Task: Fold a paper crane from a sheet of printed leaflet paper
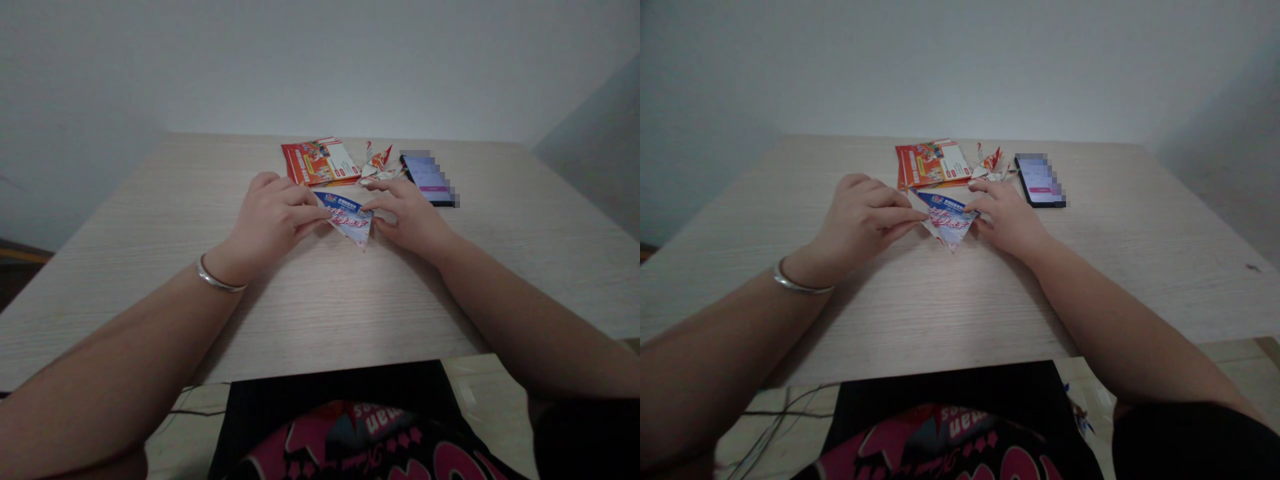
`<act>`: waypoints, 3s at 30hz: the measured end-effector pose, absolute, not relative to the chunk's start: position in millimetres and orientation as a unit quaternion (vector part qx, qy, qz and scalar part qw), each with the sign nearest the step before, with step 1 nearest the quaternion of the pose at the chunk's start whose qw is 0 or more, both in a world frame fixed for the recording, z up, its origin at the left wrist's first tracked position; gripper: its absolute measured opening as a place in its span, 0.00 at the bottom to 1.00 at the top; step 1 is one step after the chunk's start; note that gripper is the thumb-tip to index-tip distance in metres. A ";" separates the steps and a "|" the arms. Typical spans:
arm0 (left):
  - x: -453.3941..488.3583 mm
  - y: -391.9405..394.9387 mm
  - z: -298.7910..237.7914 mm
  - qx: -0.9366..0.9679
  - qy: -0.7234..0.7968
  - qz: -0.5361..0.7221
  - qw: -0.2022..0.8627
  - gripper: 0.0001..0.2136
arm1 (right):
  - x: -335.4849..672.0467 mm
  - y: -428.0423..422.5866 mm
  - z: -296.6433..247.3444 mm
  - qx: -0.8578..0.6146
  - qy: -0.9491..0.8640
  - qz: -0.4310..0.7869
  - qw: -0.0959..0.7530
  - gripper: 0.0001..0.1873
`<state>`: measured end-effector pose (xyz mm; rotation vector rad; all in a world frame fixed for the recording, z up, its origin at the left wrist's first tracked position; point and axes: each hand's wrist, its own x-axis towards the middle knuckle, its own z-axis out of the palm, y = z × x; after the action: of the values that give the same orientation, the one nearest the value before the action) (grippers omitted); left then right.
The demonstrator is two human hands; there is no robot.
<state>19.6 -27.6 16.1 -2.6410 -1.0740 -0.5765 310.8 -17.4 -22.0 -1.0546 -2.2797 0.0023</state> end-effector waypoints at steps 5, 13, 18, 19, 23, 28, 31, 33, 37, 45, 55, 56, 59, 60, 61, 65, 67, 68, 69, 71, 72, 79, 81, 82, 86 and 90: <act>16.2 -25.5 16.5 -0.896 -0.361 -0.243 0.093 0.16 | 313.2 -18.0 -21.4 -0.398 -0.869 0.004 0.295 0.17; 19.4 -24.1 12.5 -0.845 -0.436 -0.302 -0.063 0.18 | 312.0 -19.6 -19.1 -0.401 -0.875 -0.011 0.271 0.12; 19.0 -16.6 -0.6 -0.823 -0.477 -0.275 -0.141 0.15 | 310.1 -21.9 -13.9 -0.388 -0.882 -0.017 0.265 0.12; 18.4 -15.2 -2.2 -0.827 -0.477 -0.261 -0.143 0.13 | 309.9 -22.1 -13.1 -0.380 -0.887 -0.014 0.263 0.11; 16.4 -11.0 -5.0 -0.853 -0.471 -0.205 -0.087 0.07 | 307.9 -22.7 -10.9 -0.321 -0.913 -0.001 0.251 0.07; 16.3 -8.9 -9.1 -0.891 -0.434 -0.133 -0.021 0.19 | 301.5 -25.7 -8.6 -0.265 -0.935 0.020 0.235 0.07; 16.1 -10.7 -12.9 -0.910 -0.401 -0.105 -0.004 0.22 | 298.3 -28.8 -6.1 -0.261 -0.940 0.054 0.215 0.07; 15.4 -12.5 -15.7 -0.919 -0.383 -0.091 -0.003 0.24 | 297.0 -31.3 -4.2 -0.282 -0.936 0.082 0.194 0.07; 14.5 -14.8 -17.4 -0.927 -0.359 -0.113 0.001 0.23 | 295.6 -36.0 1.0 -0.344 -0.921 0.110 0.142 0.10; 27.1 -25.1 9.3 -0.947 -0.317 -0.046 -0.012 0.21 | 297.8 -40.4 16.5 -0.458 -0.872 0.140 0.099 0.11; 39.4 -42.3 13.4 -0.959 -0.273 -0.050 -0.064 0.22 | 300.4 -30.4 9.8 -0.545 -0.810 0.171 0.132 0.10; 39.4 -43.3 13.2 -0.958 -0.274 -0.050 -0.068 0.22 | 300.8 -29.1 8.4 -0.547 -0.810 0.171 0.125 0.10; 37.8 -45.2 13.5 -0.956 -0.280 -0.047 -0.081 0.23 | 301.7 -26.3 5.8 -0.552 -0.813 0.157 0.100 0.09; 37.0 -45.6 13.8 -0.956 -0.277 -0.045 -0.081 0.24 | 301.8 -25.7 5.7 -0.556 -0.813 0.144 0.092 0.09; 36.2 -45.9 14.1 -0.958 -0.272 -0.043 -0.081 0.24 | 301.7 -25.3 5.8 -0.562 -0.813 0.129 0.083 0.09; 33.9 -46.6 15.4 -0.965 -0.250 -0.026 -0.079 0.22 | 301.2 -24.8 8.4 -0.586 -0.803 0.093 0.056 0.08; 33.2 -46.2 15.9 -0.965 -0.250 -0.023 -0.078 0.22 | 301.5 -24.7 9.8 -0.592 -0.797 0.102 0.058 0.06; 32.8 -45.8 16.0 -0.965 -0.250 -0.025 -0.075 0.22 | 301.9 -24.7 10.3 -0.594 -0.795 0.108 0.061 0.05; 32.3 -45.2 16.2 -0.965 -0.250 -0.030 -0.074 0.23 | 302.5 -24.7 10.6 -0.595 -0.793 0.113 0.062 0.05; 31.4 -44.1 16.9 -0.966 -0.243 -0.037 -0.075 0.24 | 303.8 -24.6 11.1 -0.595 -0.793 0.116 0.067 0.04; 31.0 -43.8 17.5 -0.967 -0.238 -0.038 -0.077 0.25 | 304.6 -24.5 11.2 -0.593 -0.794 0.117 0.068 0.05; 31.1 -44.0 16.9 -0.969 -0.234 -0.047 -0.055 0.33 | 310.9 -19.5 9.0 -0.588 -0.799 0.099 0.079 0.03; 31.9 -42.9 11.9 -0.973 -0.220 -0.062 -0.039 0.37 | 311.1 -19.0 9.2 -0.565 -0.817 0.053 0.105 0.06; 32.5 -42.3 9.0 -0.974 -0.212 -0.069 -0.033 0.38 | 310.3 -19.7 9.9 -0.543 -0.831 0.023 0.121 0.08; 35.9 -41.2 0.3 -0.975 -0.199 -0.093 -0.023 0.40 | 298.9 -29.6 15.0 -0.450 -0.881 -0.050 0.141 0.12; 37.6 -41.9 -0.4 -0.975 -0.201 -0.091 -0.021 0.37 | 282.8 -40.2 15.3 -0.487 -0.863 -0.083 0.102 0.14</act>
<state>37.6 -41.9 -0.4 -3.1042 -0.6410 -0.2896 282.8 -40.2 15.3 -1.4383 -2.5496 -0.2458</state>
